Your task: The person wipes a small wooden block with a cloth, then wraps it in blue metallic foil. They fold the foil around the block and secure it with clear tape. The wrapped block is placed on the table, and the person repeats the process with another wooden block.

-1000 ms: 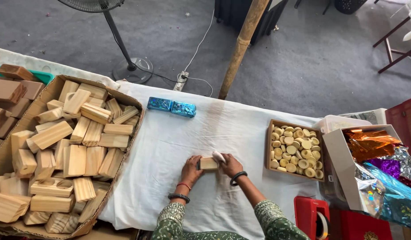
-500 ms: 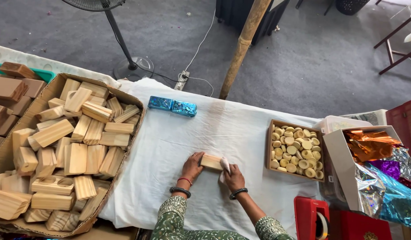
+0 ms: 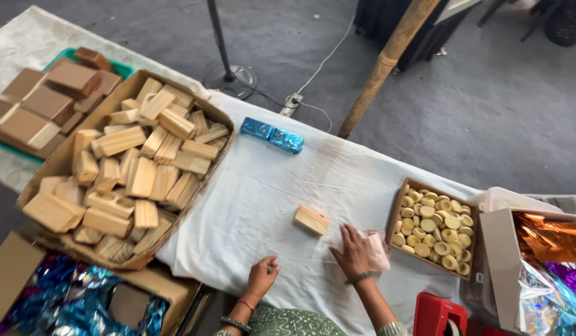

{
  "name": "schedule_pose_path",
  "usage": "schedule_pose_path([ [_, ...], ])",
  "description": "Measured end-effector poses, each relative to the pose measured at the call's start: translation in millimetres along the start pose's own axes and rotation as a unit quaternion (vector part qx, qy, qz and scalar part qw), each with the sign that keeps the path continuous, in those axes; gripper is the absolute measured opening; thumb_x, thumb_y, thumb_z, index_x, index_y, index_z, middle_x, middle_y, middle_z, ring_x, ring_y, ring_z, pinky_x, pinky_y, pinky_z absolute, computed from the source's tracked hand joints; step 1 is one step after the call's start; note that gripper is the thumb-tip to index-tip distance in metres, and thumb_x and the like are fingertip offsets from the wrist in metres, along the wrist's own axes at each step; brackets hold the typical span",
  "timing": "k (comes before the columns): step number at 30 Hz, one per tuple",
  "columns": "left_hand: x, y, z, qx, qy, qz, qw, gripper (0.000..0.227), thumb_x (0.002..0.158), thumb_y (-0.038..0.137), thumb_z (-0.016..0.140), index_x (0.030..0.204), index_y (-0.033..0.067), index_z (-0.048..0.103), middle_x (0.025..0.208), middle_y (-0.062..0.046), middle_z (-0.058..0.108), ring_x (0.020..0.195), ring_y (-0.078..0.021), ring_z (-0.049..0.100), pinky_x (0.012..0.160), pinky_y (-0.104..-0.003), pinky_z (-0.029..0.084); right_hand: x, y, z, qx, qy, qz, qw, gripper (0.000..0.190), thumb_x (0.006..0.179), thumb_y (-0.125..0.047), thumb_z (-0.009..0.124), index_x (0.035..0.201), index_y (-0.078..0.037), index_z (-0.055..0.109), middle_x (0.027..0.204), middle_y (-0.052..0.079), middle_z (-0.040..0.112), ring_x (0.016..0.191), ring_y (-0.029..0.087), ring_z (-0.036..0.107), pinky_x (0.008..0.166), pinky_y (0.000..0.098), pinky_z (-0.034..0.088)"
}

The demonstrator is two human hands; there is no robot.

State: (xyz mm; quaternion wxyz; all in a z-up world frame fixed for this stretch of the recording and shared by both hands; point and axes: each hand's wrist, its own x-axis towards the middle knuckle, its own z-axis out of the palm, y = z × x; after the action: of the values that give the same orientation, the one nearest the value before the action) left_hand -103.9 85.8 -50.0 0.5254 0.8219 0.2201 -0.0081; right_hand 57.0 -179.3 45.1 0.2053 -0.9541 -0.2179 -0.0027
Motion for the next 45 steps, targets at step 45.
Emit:
schedule_pose_path([
  [45,-182,-145,-379,0.160,0.474,-0.178,0.848,0.014,0.087,0.015,0.068,0.095,0.0085,0.077,0.086,-0.015,0.075,0.080,-0.0339,0.074,0.070,-0.042,0.058,-34,12,117,-0.021,0.088,0.137,0.986,0.055,0.096,-0.036,0.074,0.132,0.004,0.066,0.141,0.017,0.055,0.142,0.039,0.046,0.119,0.0488,0.038],
])
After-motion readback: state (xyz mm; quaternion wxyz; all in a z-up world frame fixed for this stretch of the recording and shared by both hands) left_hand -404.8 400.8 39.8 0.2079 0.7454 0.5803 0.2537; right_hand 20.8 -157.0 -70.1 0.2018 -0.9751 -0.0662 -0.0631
